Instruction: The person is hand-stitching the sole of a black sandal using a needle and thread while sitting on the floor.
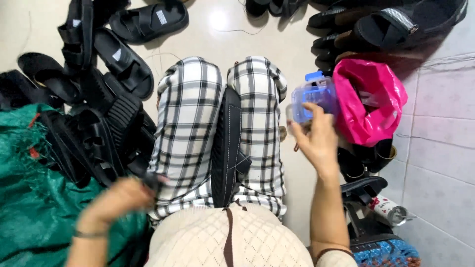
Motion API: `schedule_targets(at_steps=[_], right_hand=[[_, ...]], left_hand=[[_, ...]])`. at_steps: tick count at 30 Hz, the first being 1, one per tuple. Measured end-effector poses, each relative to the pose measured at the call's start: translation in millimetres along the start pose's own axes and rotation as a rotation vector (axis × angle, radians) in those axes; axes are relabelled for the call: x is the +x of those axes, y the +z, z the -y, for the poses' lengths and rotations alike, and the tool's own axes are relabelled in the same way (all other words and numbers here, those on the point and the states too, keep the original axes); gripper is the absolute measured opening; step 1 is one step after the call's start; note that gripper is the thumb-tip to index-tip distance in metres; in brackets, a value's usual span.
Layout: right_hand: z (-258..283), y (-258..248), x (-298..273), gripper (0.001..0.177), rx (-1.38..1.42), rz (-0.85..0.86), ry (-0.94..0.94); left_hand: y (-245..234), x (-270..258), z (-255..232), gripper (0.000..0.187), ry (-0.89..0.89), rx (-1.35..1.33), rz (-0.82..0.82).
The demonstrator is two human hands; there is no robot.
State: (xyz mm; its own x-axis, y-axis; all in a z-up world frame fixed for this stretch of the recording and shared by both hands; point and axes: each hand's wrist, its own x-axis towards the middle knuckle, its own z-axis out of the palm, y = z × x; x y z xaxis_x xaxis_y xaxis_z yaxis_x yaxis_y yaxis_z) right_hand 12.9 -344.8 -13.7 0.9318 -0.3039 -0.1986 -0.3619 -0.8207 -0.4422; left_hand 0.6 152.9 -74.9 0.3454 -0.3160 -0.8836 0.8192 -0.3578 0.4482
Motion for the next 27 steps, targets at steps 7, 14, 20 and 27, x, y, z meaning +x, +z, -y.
schedule_targets(at_steps=[7,14,20,27], right_hand=[[53.4,-18.0,-44.0,0.054,0.056,0.446,-0.778],[69.7,-22.8,-41.8,0.051,-0.082,0.431,-0.798],[75.2,-28.9,-37.7,0.05,-0.048,0.488,-0.748],[88.3,-36.2,-39.8,0.051,-0.162,0.485,-0.727]], left_hand=[[56.1,-22.9,-123.6,0.068,0.782,1.167,-0.995],[117.4,9.7,-129.1,0.131,1.114,1.183,-0.293],[118.8,18.8,-125.4,0.134,1.16,1.22,-0.316],[119.8,24.7,-121.9,0.135,1.212,1.212,-0.331]])
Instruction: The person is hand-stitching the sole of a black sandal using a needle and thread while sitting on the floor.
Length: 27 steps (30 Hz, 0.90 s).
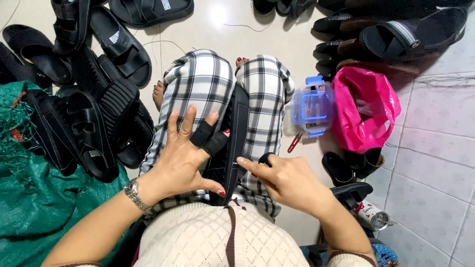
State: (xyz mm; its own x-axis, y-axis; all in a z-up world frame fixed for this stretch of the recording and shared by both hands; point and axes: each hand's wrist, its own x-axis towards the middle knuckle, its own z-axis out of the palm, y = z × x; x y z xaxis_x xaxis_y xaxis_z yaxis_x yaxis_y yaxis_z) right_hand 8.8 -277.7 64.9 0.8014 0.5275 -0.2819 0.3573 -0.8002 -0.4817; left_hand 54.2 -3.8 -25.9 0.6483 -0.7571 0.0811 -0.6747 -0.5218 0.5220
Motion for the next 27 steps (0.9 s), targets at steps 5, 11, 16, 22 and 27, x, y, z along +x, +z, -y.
schedule_targets(at_steps=[5,11,16,22,27], right_hand=[[9.1,-6.0,6.2,0.059,0.024,0.061,0.004],[13.7,6.7,22.4,0.044,0.137,-0.042,-0.026],[19.8,16.4,19.3,0.029,0.23,-0.282,-0.045],[30.2,21.9,11.3,0.022,-0.133,-0.222,0.035],[25.1,26.1,10.0,0.021,-0.099,-0.206,-0.049]], left_hand=[[7.4,2.8,0.3,0.131,0.016,0.027,-0.064],[9.7,3.3,6.2,0.125,0.025,0.021,-0.101],[18.1,-7.8,-0.7,0.118,0.035,0.011,-0.17],[-25.4,-38.7,-41.2,0.018,-0.27,-0.556,-0.308],[-6.6,-55.2,-37.9,0.027,-0.504,-1.943,0.032]])
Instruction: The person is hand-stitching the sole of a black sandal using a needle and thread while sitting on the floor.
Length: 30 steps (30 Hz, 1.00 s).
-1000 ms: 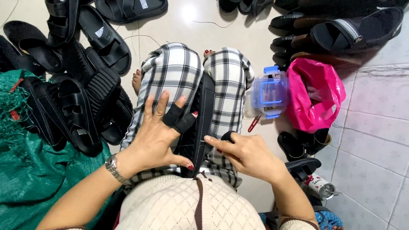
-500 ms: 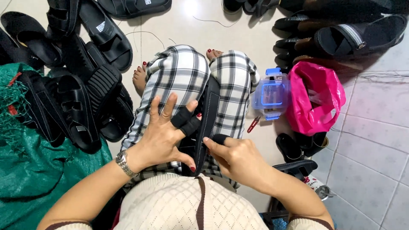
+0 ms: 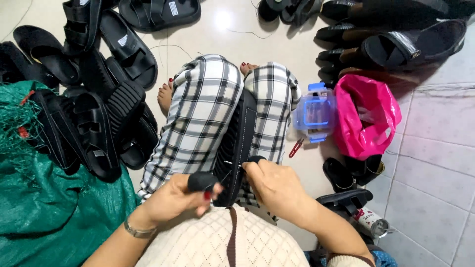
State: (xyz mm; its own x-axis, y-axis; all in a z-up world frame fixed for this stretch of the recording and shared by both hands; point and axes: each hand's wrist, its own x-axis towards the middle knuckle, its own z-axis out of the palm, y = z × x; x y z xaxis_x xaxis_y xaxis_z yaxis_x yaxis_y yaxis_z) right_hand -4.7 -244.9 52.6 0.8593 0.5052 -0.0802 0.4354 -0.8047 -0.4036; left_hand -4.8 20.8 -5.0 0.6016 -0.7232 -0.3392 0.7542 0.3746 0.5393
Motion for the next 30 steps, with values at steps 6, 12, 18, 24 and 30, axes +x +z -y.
schedule_targets(at_steps=[6,12,18,24,30], right_hand=[[-6.3,1.6,1.6,0.009,-0.127,0.123,-0.048],[-5.2,6.0,-1.1,0.013,-0.133,0.094,-0.045],[-5.4,4.6,-2.0,0.012,-0.163,0.042,-0.055],[-0.2,5.5,-3.1,0.009,-0.237,-0.017,-0.054],[-10.5,11.3,-5.2,0.016,-0.192,0.017,-0.092]], left_hand=[[10.3,20.7,12.3,0.027,-0.018,0.211,-0.405],[-57.0,-49.9,-66.0,0.045,-0.196,1.404,-0.904],[16.1,20.9,-11.1,0.042,0.639,1.867,-0.472],[12.5,3.7,-14.9,0.012,0.265,0.402,-0.18],[14.7,22.3,3.7,0.027,-0.015,0.294,-0.525]])
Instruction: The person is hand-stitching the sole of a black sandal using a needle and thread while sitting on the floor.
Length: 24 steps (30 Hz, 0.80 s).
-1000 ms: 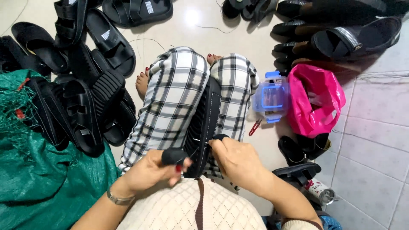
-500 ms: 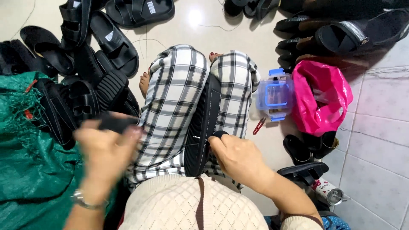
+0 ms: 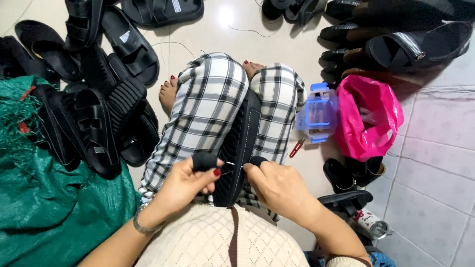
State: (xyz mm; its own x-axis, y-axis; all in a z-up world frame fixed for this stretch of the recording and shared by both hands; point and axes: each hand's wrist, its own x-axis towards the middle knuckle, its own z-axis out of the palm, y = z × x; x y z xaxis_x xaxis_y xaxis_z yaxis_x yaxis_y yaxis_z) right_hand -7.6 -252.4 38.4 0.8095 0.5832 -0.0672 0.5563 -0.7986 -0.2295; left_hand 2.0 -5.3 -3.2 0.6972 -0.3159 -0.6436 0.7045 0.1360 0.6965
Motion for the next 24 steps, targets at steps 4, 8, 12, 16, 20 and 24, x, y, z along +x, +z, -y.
schedule_targets(at_steps=[4,8,12,16,20,24], right_hand=[[1.0,0.9,1.6,0.019,-0.001,-0.016,-0.022],[14.5,-7.7,-0.7,0.036,-0.006,0.024,0.056],[14.7,-39.5,-16.9,0.07,0.08,0.176,0.116],[-7.8,-67.8,-46.3,0.065,0.046,0.267,0.317],[-7.8,-19.9,-27.0,0.046,0.695,-0.079,0.408],[-6.9,23.8,-17.8,0.018,0.981,-0.205,0.384]], left_hand=[[1.8,2.3,9.2,0.028,0.001,0.008,-0.034],[11.5,-5.0,10.6,0.032,0.161,0.469,0.062],[25.4,-12.0,12.9,0.04,0.365,0.899,-0.051],[25.1,-14.4,-1.1,0.068,0.256,0.549,0.001],[12.8,-9.2,-6.7,0.078,0.296,0.322,-0.011],[14.5,-10.1,-15.8,0.089,0.239,0.658,0.007]])
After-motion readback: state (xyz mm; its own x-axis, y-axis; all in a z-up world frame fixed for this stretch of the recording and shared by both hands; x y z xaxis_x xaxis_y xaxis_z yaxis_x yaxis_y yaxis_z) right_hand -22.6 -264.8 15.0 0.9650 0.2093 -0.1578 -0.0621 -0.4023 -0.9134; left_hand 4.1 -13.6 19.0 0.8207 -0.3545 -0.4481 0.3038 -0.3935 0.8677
